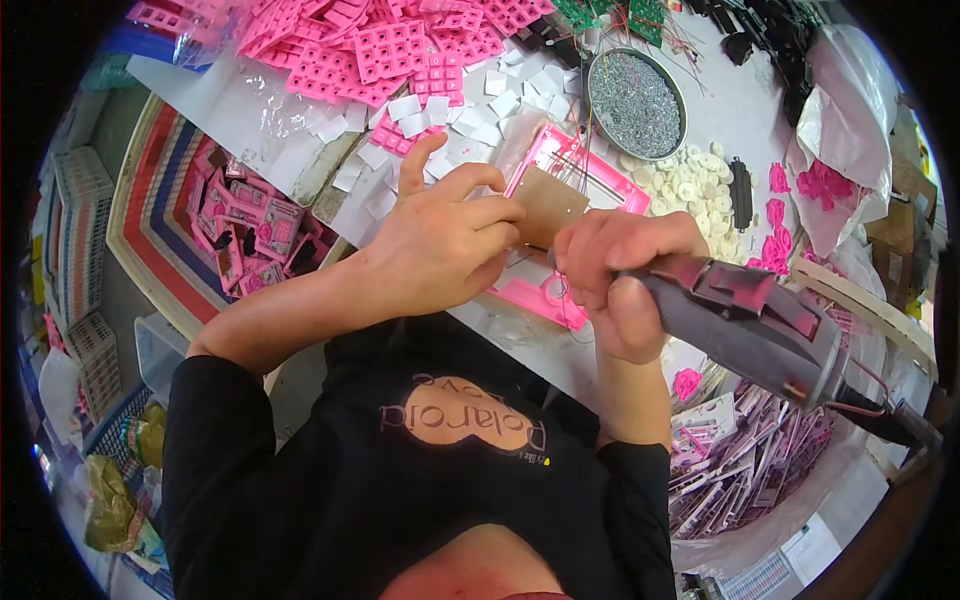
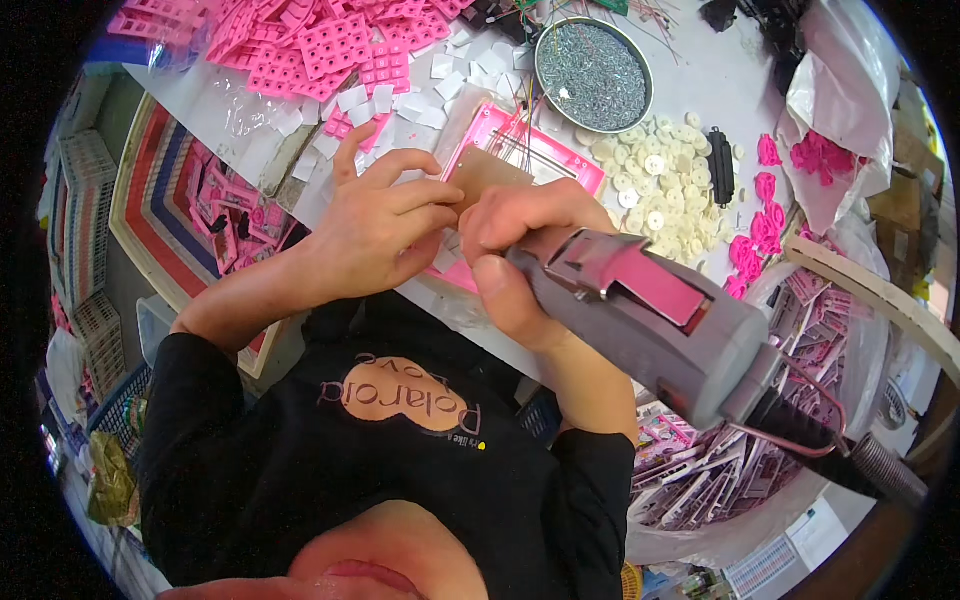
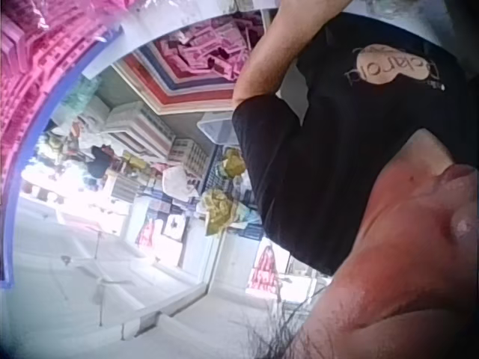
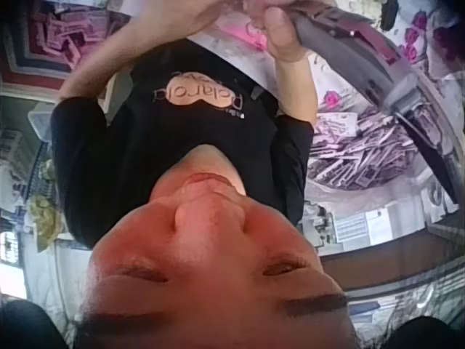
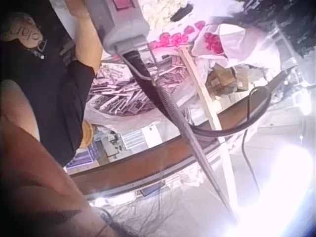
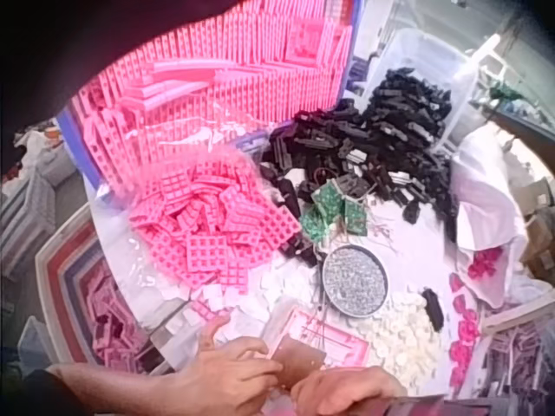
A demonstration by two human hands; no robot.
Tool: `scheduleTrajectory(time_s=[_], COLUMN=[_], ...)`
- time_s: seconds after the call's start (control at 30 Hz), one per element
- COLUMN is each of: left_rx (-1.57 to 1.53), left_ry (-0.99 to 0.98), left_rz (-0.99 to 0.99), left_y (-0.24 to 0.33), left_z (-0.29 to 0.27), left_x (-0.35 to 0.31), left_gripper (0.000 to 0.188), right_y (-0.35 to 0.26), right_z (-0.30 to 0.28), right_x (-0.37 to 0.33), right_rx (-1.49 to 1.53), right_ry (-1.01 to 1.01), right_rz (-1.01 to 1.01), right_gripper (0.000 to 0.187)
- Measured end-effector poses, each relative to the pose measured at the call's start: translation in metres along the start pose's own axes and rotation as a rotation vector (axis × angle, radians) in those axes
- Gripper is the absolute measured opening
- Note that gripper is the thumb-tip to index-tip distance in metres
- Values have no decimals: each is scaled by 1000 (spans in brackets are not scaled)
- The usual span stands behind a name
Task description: Assembling a pink toy electronic device by installing buttons, a circuit board, and securing components with an electric screwdriver.
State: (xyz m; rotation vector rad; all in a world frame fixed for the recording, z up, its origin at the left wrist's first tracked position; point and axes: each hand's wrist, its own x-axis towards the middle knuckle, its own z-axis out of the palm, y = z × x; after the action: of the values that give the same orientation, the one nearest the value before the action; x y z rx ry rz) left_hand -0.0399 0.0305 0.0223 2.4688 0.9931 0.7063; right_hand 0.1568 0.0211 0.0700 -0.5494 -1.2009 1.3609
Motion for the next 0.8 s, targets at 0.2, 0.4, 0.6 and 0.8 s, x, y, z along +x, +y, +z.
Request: scheduleTrajectory(time_s=[0.2,0.4,0.6,0.8], left_rx=[-13,-56,-2,41], left_ry=[77,-77,-252,-295], left_rz=[9,99,205,106], left_y=[2,2,3,16], left_z=[4,0,-10,-4], left_x=[2,-6,-4,-7], left_gripper=[9,10,28,26], right_y=[6,11,-6,-26], right_z=[-8,-8,-36,-35], right_x=[-4,0,16,-27], right_rx=[-248,-355,1,-802], right_ry=[-84,-72,-28,257], right_rz=[54,29,-107,83], right_gripper=[18,20,53,82])
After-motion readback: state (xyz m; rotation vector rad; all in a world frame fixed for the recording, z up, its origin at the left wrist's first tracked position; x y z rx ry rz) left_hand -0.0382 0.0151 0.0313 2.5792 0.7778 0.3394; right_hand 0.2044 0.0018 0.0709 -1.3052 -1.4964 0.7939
